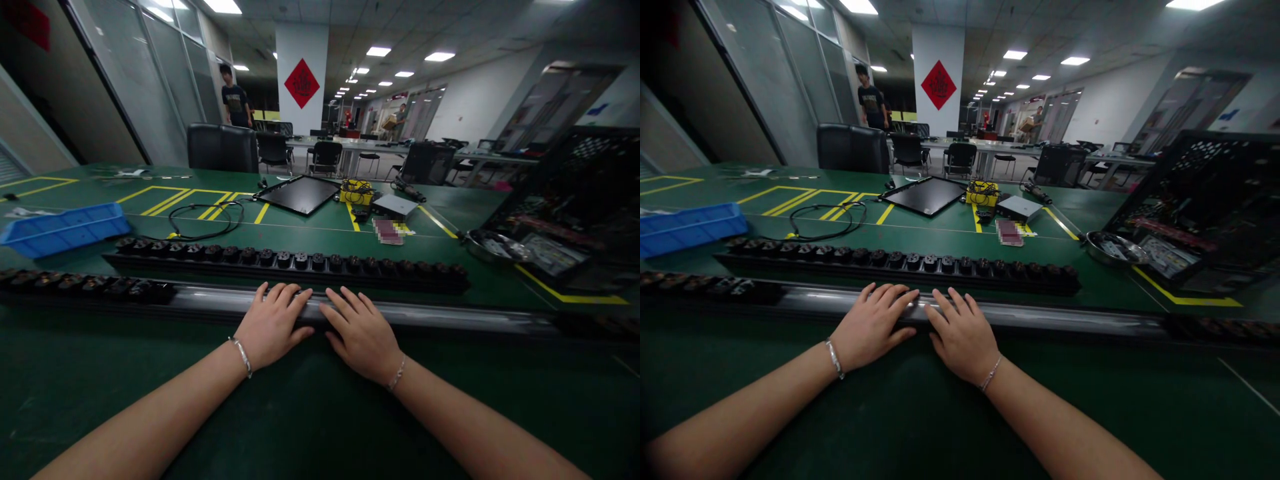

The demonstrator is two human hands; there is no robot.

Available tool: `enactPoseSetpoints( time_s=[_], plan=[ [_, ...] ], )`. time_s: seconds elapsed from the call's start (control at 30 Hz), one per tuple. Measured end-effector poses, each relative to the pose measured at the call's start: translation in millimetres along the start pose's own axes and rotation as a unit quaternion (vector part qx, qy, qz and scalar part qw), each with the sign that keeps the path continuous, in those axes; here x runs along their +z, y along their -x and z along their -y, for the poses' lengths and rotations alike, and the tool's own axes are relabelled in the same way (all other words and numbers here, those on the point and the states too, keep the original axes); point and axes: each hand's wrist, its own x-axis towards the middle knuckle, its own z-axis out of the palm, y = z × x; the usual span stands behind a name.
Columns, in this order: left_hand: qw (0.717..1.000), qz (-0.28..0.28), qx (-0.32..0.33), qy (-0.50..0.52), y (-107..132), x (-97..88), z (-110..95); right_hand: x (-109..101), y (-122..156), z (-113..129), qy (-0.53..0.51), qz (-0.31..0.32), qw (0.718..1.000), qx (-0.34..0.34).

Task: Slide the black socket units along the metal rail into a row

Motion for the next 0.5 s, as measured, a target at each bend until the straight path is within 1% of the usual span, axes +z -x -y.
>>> enactPoseSetpoints(
  time_s=[0.1, 0.17, 0.2, 0.27, 0.3, 0.37, 0.4, 0.43, 0.47, 0.5],
  plan=[
    [0.999, 0.024, 0.027, 0.014, -1.2, -4.2, 9.0, 0.2, 1.5, -2.5, -0.007, 0.01, 1.0, 0.01],
    [0.998, 0.043, 0.039, 0.022, -2.4, -10.8, 23.8, -1.6, 1.6, -4.8, -0.01, 0.008, 1.0, 0.008],
    [0.998, 0.049, 0.03, 0.017, -2.4, -15.4, 34.4, -2.0, 1.5, -5.3, -0.011, 0.004, 1.0, 0.007],
    [0.998, 0.035, -0.042, -0.041, 0.9, -25.8, 62.4, -1.6, 1.5, -5.4, -0.014, -0.001, 1.0, 0.005],
    [0.993, 0.028, -0.084, -0.083, 4.6, -30.9, 79.5, -1.2, 1.5, -5.1, -0.015, -0.001, 1.0, 0.005],
    [0.972, 0.024, -0.176, -0.157, 16.1, -38.6, 118.1, -0.5, 1.7, -4.5, -0.016, 0.001, 1.0, 0.007],
    [0.957, 0.024, -0.234, -0.173, 23.0, -40.5, 138.4, -0.3, 1.8, -4.3, -0.017, 0.003, 1.0, 0.007],
    [0.944, 0.031, -0.283, -0.167, 29.9, -40.8, 158.3, -0.3, 1.8, -4.2, -0.017, 0.003, 1.0, 0.007],
    [0.929, 0.04, -0.339, -0.139, 36.2, -39.7, 176.9, -0.4, 1.7, -4.1, -0.018, 0.001, 1.0, 0.007],
    [0.925, 0.044, -0.366, -0.094, 41.3, -37.5, 193.3, -0.5, 1.6, -4.1, -0.018, -0.001, 1.0, 0.007]
  ],
)
